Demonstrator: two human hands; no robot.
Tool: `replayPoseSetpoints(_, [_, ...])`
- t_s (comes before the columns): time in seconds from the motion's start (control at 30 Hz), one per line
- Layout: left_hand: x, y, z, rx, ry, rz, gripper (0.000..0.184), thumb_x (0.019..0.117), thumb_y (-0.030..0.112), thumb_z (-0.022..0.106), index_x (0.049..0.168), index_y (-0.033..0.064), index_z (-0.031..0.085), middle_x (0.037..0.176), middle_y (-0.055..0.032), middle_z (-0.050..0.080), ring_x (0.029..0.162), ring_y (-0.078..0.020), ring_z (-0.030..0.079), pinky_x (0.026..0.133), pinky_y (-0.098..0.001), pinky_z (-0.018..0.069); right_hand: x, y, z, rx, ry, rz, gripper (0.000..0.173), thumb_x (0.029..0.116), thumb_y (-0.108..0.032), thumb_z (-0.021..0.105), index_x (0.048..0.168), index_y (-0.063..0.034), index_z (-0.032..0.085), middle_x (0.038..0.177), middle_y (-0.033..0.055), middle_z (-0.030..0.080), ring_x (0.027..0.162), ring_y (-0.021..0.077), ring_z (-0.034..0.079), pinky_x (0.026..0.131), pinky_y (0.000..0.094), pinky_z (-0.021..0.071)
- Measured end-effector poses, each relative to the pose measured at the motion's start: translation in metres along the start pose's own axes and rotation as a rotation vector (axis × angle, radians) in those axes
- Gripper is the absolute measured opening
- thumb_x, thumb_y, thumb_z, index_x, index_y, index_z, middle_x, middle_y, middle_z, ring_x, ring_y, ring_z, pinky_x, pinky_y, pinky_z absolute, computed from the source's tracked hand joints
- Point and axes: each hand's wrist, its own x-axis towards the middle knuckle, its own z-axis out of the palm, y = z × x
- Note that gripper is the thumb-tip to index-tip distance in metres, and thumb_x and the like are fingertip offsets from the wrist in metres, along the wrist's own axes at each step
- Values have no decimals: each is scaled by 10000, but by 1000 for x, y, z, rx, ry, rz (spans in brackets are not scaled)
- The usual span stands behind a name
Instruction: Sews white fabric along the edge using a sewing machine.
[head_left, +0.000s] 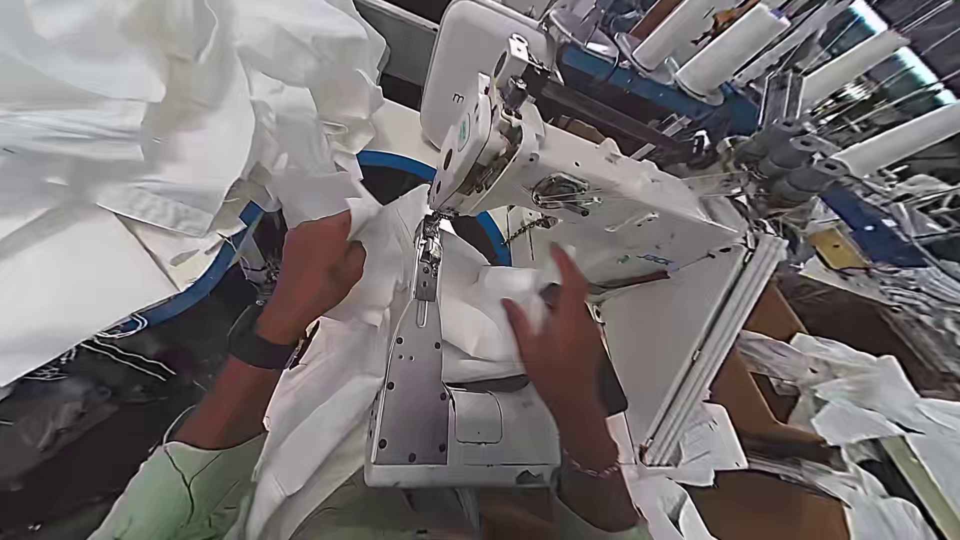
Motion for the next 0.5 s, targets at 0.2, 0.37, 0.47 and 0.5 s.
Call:
replayPoseSetpoints(0.2, [-79, -8, 26, 113, -115, -50, 218, 884, 38, 723, 1097, 8, 760, 861, -188, 745, 770, -397, 720, 707, -624, 547, 61, -4, 87, 126, -98, -349, 99, 848, -23, 668, 901, -18, 752, 714, 182, 657, 596, 365, 661, 499, 510, 497])
replayPoseSetpoints(0.37, [-124, 25, 9, -278, -478, 292, 284, 937, 254, 642, 744, 51, 692, 573, -42, 603, 498, -150, 596, 478, -321, 470, 25, -4, 107, 292, -376, -273, 172, 845, 5, 607, 946, 13, 746, 819, 202, 716, 729, 389, 716, 594, 555, 534])
replayPoseSetpoints(0.47, [-55, 17, 39, -306, -261, 142, 240, 989, 204, 621, 998, 3, 751, 890, -114, 745, 793, -186, 716, 742, -372, 587, 31, -11, 100, 261, -316, -252, 362, 850, -28, 659, 1204, 35, 705, 845, 205, 733, 704, 402, 718, 586, 569, 540])
replayPoseSetpoints(0.5, [-39, 3, 59, -283, -165, 65, 247, 988, 172, 637, 1092, -41, 709, 1021, -176, 730, 920, -259, 720, 838, -434, 591, 33, -7, 88, 201, -327, -160, 457, 885, -106, 672, 1314, 47, 642, 832, 205, 724, 700, 402, 704, 613, 573, 535])
